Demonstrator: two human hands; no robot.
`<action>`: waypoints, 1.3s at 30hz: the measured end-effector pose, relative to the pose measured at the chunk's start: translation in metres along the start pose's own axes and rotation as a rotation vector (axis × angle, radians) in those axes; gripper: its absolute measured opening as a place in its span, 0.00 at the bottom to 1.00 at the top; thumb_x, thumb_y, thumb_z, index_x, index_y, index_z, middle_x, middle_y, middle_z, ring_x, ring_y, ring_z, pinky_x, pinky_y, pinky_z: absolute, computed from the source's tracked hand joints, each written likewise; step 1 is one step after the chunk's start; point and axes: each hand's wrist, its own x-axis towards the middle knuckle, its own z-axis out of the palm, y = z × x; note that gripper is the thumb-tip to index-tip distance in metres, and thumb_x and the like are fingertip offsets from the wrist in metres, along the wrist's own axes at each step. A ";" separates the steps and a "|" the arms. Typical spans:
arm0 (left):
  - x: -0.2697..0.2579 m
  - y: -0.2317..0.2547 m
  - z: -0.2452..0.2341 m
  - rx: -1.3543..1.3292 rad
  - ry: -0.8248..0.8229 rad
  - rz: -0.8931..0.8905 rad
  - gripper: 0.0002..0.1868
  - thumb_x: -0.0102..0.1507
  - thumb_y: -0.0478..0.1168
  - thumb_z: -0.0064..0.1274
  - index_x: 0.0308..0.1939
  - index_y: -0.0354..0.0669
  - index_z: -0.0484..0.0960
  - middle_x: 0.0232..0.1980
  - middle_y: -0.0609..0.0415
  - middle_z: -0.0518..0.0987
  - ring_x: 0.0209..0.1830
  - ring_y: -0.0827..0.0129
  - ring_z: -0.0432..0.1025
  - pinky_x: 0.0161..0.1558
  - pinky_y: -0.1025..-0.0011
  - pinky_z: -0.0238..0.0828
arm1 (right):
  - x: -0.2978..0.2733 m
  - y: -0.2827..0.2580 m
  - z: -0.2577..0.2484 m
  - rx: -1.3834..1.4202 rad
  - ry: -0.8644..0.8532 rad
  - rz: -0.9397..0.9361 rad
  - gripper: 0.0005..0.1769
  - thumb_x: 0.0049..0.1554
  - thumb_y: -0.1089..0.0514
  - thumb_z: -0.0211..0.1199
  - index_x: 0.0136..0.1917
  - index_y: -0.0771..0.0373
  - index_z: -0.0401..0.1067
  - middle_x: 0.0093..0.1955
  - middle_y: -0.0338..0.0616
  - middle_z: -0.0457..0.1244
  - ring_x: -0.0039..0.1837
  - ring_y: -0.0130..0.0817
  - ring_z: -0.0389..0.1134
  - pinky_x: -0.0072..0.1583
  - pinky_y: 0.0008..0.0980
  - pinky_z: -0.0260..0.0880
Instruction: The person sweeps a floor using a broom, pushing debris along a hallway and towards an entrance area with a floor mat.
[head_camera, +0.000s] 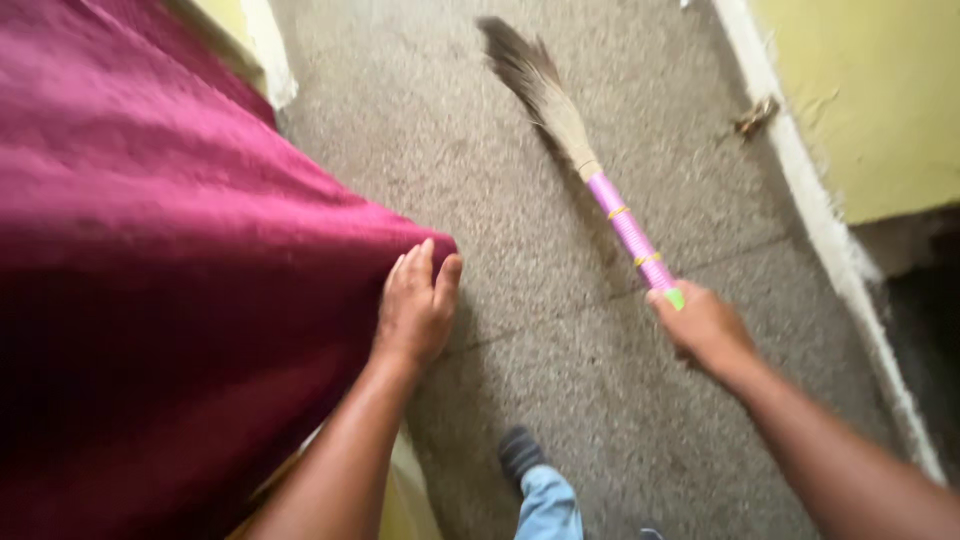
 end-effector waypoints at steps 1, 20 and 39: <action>0.007 -0.001 -0.001 -0.010 0.014 0.010 0.39 0.71 0.64 0.38 0.71 0.32 0.68 0.72 0.34 0.68 0.75 0.42 0.59 0.74 0.53 0.51 | -0.002 -0.010 0.004 -0.026 0.051 -0.027 0.25 0.62 0.36 0.54 0.59 0.54 0.74 0.44 0.61 0.71 0.46 0.61 0.75 0.49 0.58 0.75; 0.121 0.020 -0.019 0.115 -0.027 -0.139 0.40 0.69 0.66 0.34 0.71 0.38 0.68 0.72 0.38 0.69 0.75 0.45 0.59 0.73 0.53 0.52 | 0.087 -0.095 -0.043 -0.374 -0.016 -0.177 0.29 0.58 0.33 0.56 0.67 0.43 0.69 0.51 0.52 0.70 0.57 0.56 0.72 0.58 0.57 0.72; 0.235 0.050 -0.021 0.128 -0.046 -0.209 0.42 0.69 0.67 0.33 0.75 0.38 0.60 0.76 0.37 0.61 0.78 0.45 0.52 0.74 0.51 0.44 | 0.151 -0.163 -0.106 -0.646 -0.178 -0.340 0.29 0.62 0.31 0.47 0.72 0.38 0.61 0.45 0.45 0.72 0.49 0.46 0.76 0.49 0.49 0.76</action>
